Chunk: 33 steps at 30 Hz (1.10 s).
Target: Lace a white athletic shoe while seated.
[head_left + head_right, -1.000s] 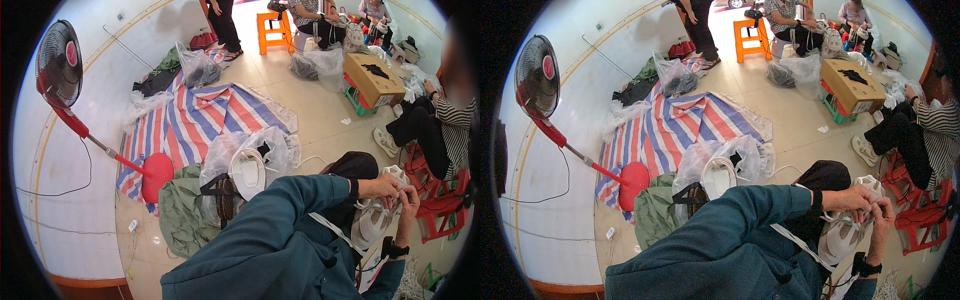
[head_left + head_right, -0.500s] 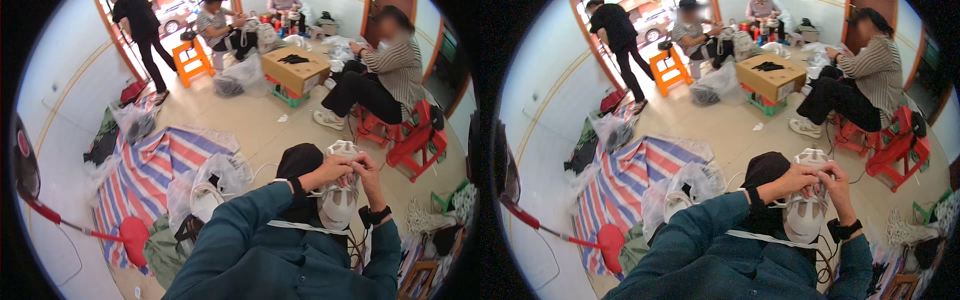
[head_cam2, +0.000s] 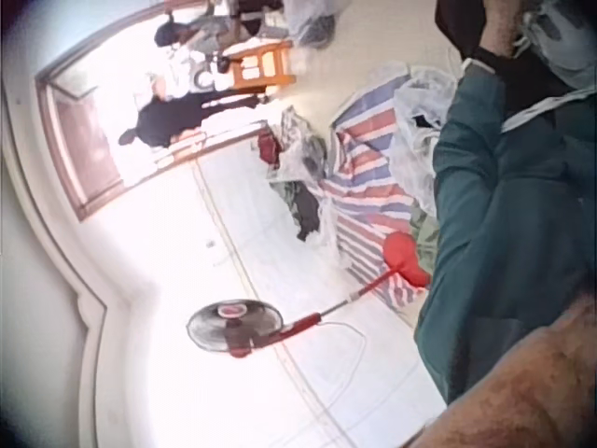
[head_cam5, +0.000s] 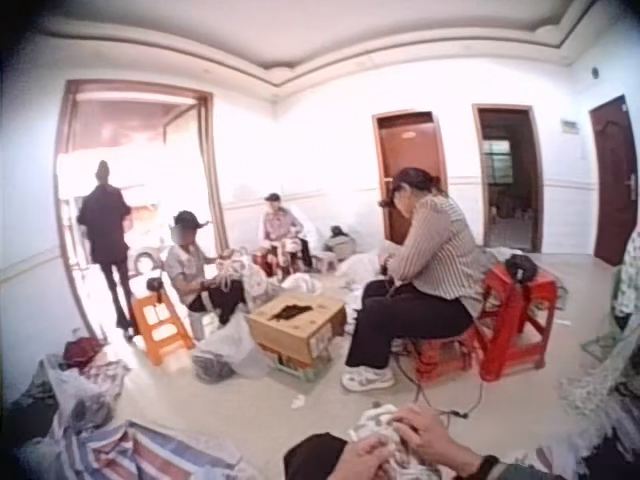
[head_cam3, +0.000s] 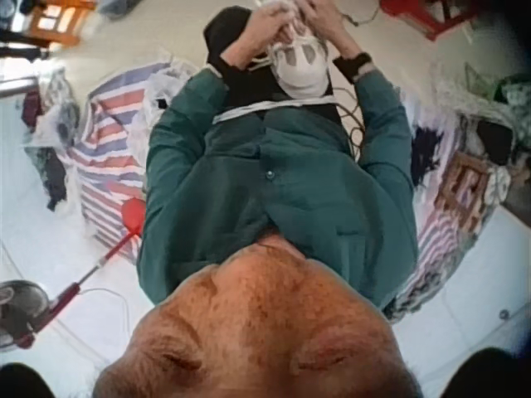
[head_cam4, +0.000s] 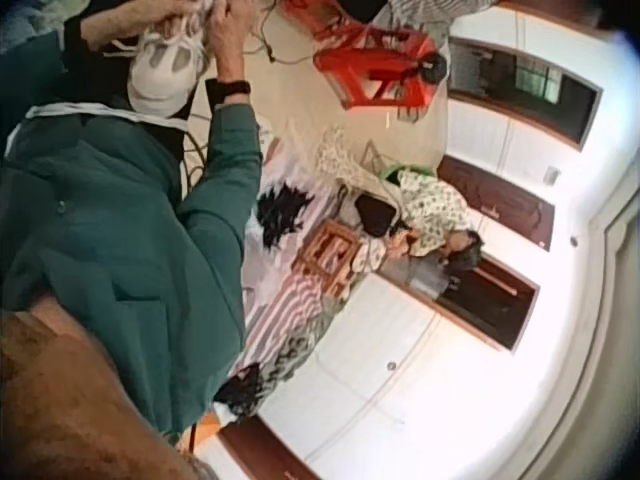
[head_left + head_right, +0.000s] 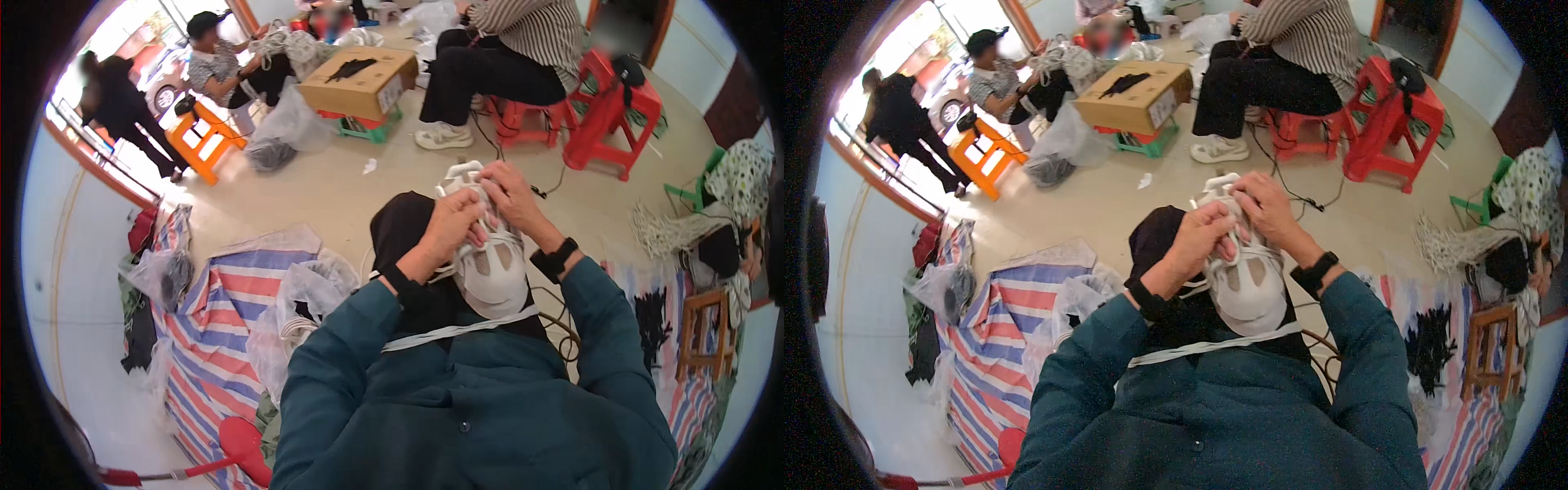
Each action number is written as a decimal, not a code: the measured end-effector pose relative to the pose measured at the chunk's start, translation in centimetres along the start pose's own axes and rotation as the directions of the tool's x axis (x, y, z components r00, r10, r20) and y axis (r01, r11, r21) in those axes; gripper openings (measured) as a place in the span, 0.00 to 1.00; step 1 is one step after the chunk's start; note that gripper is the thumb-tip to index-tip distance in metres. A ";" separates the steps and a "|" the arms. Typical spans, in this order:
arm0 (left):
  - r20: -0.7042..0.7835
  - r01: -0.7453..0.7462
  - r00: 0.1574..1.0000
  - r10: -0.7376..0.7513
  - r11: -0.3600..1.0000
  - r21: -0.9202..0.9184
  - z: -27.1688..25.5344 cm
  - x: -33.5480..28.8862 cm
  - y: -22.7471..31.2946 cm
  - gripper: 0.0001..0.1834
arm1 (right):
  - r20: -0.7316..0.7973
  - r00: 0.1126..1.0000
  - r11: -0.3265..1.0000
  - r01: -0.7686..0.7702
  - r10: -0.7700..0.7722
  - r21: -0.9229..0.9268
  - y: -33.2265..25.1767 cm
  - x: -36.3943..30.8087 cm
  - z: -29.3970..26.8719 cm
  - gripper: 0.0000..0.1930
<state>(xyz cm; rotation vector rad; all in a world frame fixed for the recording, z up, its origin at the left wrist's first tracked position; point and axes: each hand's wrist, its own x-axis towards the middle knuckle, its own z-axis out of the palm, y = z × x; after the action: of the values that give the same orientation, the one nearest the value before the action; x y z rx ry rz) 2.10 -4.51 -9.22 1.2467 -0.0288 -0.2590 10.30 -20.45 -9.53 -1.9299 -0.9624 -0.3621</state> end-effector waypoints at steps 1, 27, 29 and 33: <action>0.020 -0.022 1.000 0.021 1.000 0.010 -0.1 0.0 0.1 0.05 | -0.022 1.000 1.000 -0.006 0.005 -0.014 0.1 -0.2 0.1 0.05; 0.031 -0.464 0.853 0.521 0.731 0.500 3.5 -13.0 21.2 0.07 | -0.004 0.999 0.983 -0.045 0.045 -0.176 -0.1 -1.2 0.7 0.08; 0.097 -0.517 0.813 0.575 0.635 0.574 3.4 -14.6 24.3 0.09 | 0.000 0.999 0.980 -0.039 0.039 -0.195 -0.1 -1.1 0.7 0.08; 0.148 -0.481 0.789 0.597 0.450 0.752 1.4 -16.6 33.8 0.20 | 0.008 0.998 0.978 -0.056 0.059 -0.202 -0.2 -1.2 0.6 0.08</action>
<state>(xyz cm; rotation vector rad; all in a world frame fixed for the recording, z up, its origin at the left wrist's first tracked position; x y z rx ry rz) -8.17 7.51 24.93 2.0347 -0.4666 0.4844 9.31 -20.43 -10.42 -2.1417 -0.9051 -0.4264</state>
